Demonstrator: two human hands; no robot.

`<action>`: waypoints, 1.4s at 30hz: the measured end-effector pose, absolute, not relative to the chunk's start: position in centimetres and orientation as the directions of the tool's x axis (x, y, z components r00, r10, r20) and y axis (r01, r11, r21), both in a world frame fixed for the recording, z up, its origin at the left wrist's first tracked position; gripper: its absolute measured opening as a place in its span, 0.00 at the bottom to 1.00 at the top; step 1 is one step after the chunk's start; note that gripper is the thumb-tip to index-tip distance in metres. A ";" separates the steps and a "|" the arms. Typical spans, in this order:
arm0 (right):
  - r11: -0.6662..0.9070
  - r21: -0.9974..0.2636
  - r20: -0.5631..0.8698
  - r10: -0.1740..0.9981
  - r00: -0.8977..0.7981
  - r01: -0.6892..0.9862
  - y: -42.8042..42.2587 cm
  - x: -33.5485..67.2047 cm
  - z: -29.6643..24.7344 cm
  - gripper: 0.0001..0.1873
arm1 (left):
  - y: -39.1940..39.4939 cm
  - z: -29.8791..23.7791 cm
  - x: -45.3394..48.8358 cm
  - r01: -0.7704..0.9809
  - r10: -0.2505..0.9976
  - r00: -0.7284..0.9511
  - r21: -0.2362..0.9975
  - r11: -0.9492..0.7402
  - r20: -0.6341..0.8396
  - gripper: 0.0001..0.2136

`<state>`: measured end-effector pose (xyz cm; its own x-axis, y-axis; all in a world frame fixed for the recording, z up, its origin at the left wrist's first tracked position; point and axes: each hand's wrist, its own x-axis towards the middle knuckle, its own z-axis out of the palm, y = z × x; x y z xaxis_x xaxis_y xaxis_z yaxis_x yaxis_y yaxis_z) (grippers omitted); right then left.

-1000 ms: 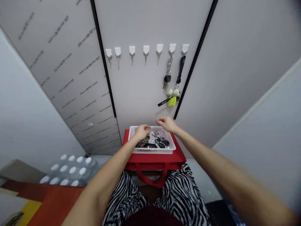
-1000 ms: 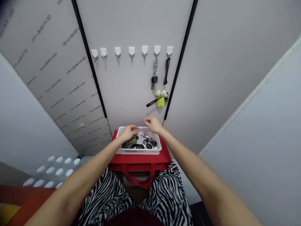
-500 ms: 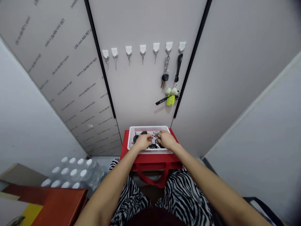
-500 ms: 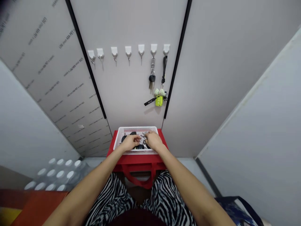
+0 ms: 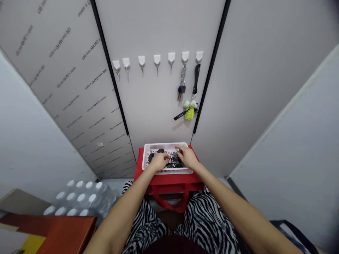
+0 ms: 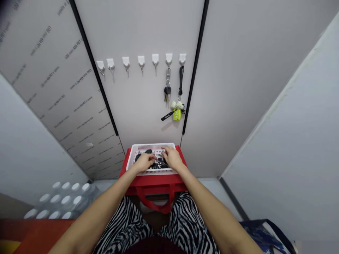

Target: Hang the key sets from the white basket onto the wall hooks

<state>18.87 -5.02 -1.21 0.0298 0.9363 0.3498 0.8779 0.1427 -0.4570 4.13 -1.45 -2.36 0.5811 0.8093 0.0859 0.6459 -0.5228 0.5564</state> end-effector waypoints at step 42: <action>-0.015 -0.975 -0.015 1.000 -0.004 -0.220 -5.2 17.2 -1.1 0.13 | -1.5 -2.5 4.4 -0.040 0.846 0.531 0.999 -0.029 0.046 0.16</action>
